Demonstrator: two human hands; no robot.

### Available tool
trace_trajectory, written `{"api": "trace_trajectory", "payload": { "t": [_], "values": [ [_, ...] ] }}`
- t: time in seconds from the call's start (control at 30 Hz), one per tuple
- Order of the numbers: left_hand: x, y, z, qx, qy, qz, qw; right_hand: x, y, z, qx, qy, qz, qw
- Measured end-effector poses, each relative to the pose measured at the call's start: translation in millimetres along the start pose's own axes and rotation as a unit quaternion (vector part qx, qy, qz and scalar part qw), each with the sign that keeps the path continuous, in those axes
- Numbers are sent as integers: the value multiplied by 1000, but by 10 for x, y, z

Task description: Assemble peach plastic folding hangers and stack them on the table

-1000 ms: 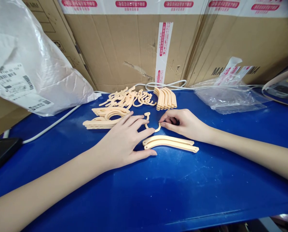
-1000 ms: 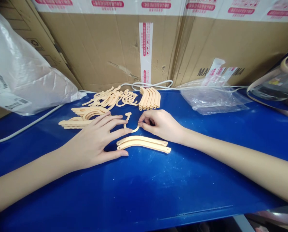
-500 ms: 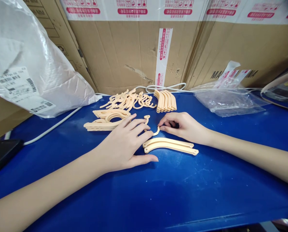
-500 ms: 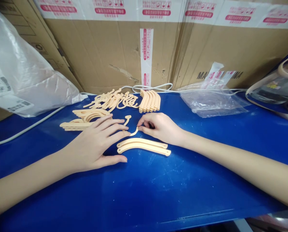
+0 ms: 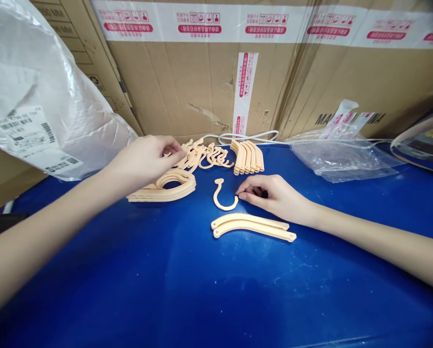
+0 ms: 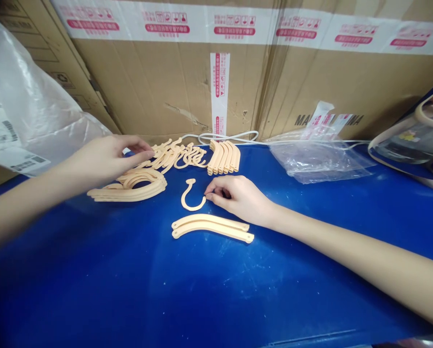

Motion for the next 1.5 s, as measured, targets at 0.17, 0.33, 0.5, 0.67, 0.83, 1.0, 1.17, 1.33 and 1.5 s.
{"api": "trace_trajectory", "payload": {
  "t": [0.17, 0.33, 0.5, 0.67, 0.83, 1.0, 1.17, 1.33, 1.5],
  "values": [
    [332, 304, 296, 100, 47, -81, 991, -7, 2, -12, -1, -5, 1, 1000],
    [375, 417, 397, 137, 74, -113, 981, -16, 7, 1, -1, -8, -6, 1000],
    [344, 426, 402, 176, 114, -154, 966, -18, 0, -5, -4, -7, -8, 1000],
    [316, 447, 413, 168, 137, -147, 965, -7, -3, -8, -3, -9, -11, 1000],
    [314, 446, 392, 153, 161, -133, 966, -17, -6, 7, -3, -5, -13, 1000],
    [352, 460, 422, 158, 150, -137, 966, -24, 1, 12, -1, -3, -12, 1000],
    [418, 490, 421, 161, 113, -144, 970, -23, 10, 12, -2, -1, -15, 1000],
    [393, 523, 293, 121, 105, -133, 978, -25, 8, 13, -5, -3, -17, 1000],
    [265, 476, 165, 67, 169, -124, 976, -24, 12, 13, -1, -4, -16, 1000]
  ]
}}
Point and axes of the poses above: each hand's wrist, its own y-axis towards the middle knuckle, its own z-axis out of the palm, x = y × z, the point moved 10 cm from there along y, towards the middle knuckle, and after that the axes turned 9 degrees about -y, right-handed, at the moved point
